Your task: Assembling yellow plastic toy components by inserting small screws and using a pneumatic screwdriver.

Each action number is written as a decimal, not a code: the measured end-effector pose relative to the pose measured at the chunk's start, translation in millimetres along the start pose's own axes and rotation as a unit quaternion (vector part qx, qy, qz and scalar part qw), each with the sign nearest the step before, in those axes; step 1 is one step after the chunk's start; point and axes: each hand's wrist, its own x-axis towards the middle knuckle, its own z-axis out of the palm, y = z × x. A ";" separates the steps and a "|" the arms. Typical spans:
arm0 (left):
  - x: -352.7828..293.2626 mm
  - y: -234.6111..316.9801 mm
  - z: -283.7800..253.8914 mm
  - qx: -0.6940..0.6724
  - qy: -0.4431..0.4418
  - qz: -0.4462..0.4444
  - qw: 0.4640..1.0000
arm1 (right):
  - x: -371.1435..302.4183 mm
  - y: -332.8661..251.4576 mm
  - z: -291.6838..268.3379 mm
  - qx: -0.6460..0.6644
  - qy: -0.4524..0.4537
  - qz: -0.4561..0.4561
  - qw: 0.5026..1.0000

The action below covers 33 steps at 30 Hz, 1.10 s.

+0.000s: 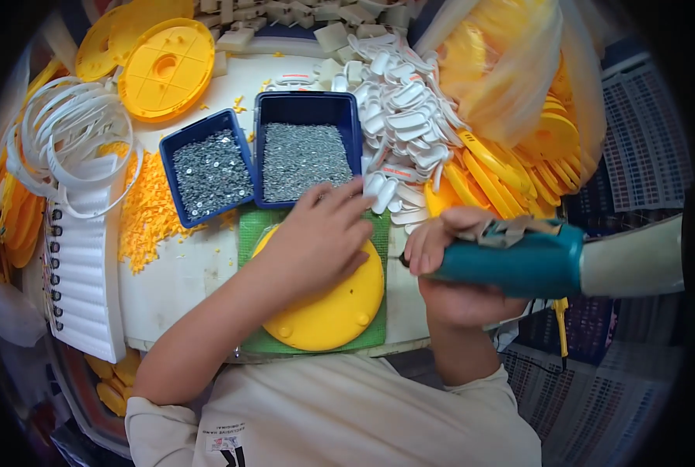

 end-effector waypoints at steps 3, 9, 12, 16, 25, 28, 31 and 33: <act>9.0 18.3 4.6 -0.056 -0.061 0.068 0.994 | -28.3 -1.8 -5.6 0.014 0.019 0.014 1.000; 10.8 26.8 10.5 -0.105 -0.047 0.081 0.990 | -43.4 23.7 -17.0 0.032 0.034 -0.004 0.999; 8.9 27.6 9.7 -0.099 -0.065 0.078 0.990 | -45.5 29.2 -15.2 0.037 0.045 0.004 0.998; 8.4 31.0 9.0 -0.113 -0.086 0.063 0.988 | -47.1 28.0 -14.0 -0.006 0.018 0.014 1.000; -21.5 49.8 -3.4 -0.008 0.028 0.038 0.999 | -56.3 -8.2 2.6 0.010 0.014 0.004 1.000; -65.9 60.3 -0.7 -0.042 -0.001 -0.008 0.999 | -81.8 -22.1 15.6 0.005 -0.003 0.048 0.999; -84.6 92.2 -2.8 -0.028 0.000 -0.043 0.999 | -98.5 -19.5 28.0 0.042 -0.009 0.074 0.996; -88.3 104.4 9.2 0.023 0.007 -0.060 0.998 | -105.8 -17.7 35.2 0.052 0.024 0.111 0.992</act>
